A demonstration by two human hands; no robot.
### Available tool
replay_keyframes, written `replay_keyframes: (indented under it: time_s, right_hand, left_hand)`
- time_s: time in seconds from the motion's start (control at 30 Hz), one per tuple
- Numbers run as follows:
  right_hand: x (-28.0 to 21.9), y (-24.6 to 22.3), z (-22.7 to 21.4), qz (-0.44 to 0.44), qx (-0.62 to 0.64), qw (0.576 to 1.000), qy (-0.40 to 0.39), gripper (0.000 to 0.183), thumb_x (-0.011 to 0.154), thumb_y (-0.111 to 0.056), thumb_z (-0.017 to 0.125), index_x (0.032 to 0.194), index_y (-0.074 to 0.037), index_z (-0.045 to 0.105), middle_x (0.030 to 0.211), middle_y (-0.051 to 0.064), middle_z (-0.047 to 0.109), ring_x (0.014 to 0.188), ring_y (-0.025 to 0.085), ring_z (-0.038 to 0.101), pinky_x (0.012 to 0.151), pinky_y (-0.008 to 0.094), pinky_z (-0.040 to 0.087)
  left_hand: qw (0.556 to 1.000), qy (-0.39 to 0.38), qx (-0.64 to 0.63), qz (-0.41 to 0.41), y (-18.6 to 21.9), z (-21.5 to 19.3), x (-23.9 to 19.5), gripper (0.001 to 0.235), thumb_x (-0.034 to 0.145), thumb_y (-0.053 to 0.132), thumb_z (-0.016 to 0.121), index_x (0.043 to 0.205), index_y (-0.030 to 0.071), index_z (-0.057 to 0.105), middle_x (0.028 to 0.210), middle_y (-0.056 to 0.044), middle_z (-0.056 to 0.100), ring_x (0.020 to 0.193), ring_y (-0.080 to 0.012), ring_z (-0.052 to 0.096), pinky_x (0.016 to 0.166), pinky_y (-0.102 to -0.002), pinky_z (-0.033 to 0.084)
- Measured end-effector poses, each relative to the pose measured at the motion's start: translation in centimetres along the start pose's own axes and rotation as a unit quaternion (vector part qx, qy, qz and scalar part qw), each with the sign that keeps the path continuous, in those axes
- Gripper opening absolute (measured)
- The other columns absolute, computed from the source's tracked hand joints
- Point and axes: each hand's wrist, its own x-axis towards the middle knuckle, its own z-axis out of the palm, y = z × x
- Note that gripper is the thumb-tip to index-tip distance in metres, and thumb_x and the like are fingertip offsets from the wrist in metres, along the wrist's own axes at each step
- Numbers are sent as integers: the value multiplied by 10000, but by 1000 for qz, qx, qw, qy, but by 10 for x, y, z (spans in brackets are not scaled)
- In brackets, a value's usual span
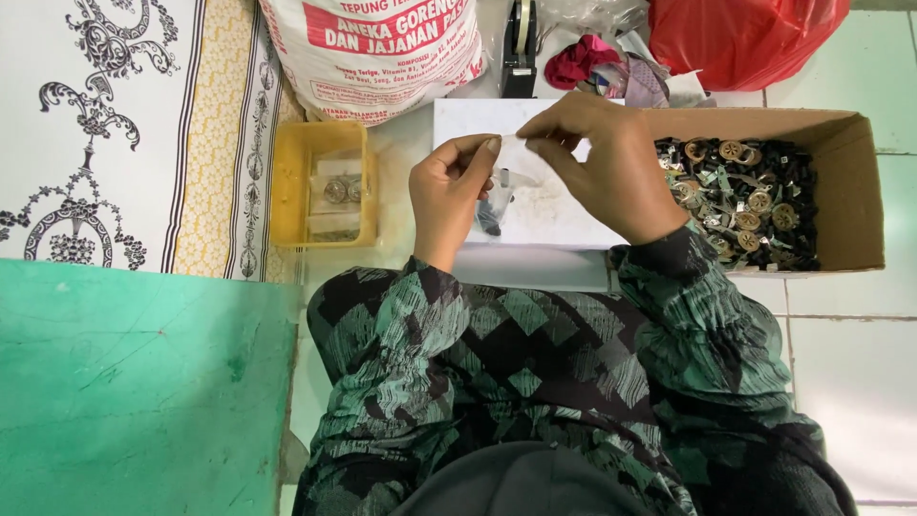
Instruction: Sorting small rubber bands into plastic bags and stapling the bags shut for packaging.
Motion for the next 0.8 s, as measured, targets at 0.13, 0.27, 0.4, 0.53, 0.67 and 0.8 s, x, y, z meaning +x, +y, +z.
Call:
replay_keyframes:
  time_s: [0.13,0.27,0.4,0.53,0.67,0.8]
  right_hand:
    - [-15,58,28,18,33,993,113,166,1001,41,795,1135,-57,778,875,42,668,729,163,622,691,253,523]
    - [-49,109,78,89,-78,992,44,80,943,54,716,1000,-2,724,826,113,655,728,274,663,650,337,549]
    - [-69,89,108,47,-251,965,-53,102,908,15,751,846,45,676,737,95,557,650,222,647,595,266,555]
    - [-80,103,116,-63,-302,949,-68,98,857,26,774,910,-50,744,781,81,659,855,224,656,753,262,564]
    - [-84,102,114,-38,-321,943,-85,101,866,-4,749,909,-96,742,816,66,675,895,219,623,764,250,559]
    - [-89,120,112,119,-232,961,-97,61,923,-59,686,940,-49,745,829,102,648,751,229,661,676,307,590]
  left_hand:
    - [1000,4,-8,5,-3,-7,2,166,968,155,725,1047,15,765,702,-75,624,667,-106,653,557,-238,596]
    - [1000,3,-11,8,-3,-9,1,192,973,172,736,1075,12,763,715,-77,630,657,-101,643,566,-239,592]
    - [1000,4,-7,11,-2,-9,0,198,978,170,732,1078,1,757,724,-77,636,674,-101,653,566,-235,589]
    - [1000,-5,4,11,1,-6,-2,201,991,158,714,1088,-14,751,743,-90,637,691,-106,652,577,-244,586]
    - [1000,-13,23,14,2,4,-1,186,990,150,717,1076,-10,760,733,-87,634,648,-105,635,567,-253,572]
    - [998,-40,42,21,7,23,0,178,994,148,716,1066,-8,759,737,-88,629,643,-112,633,569,-258,573]
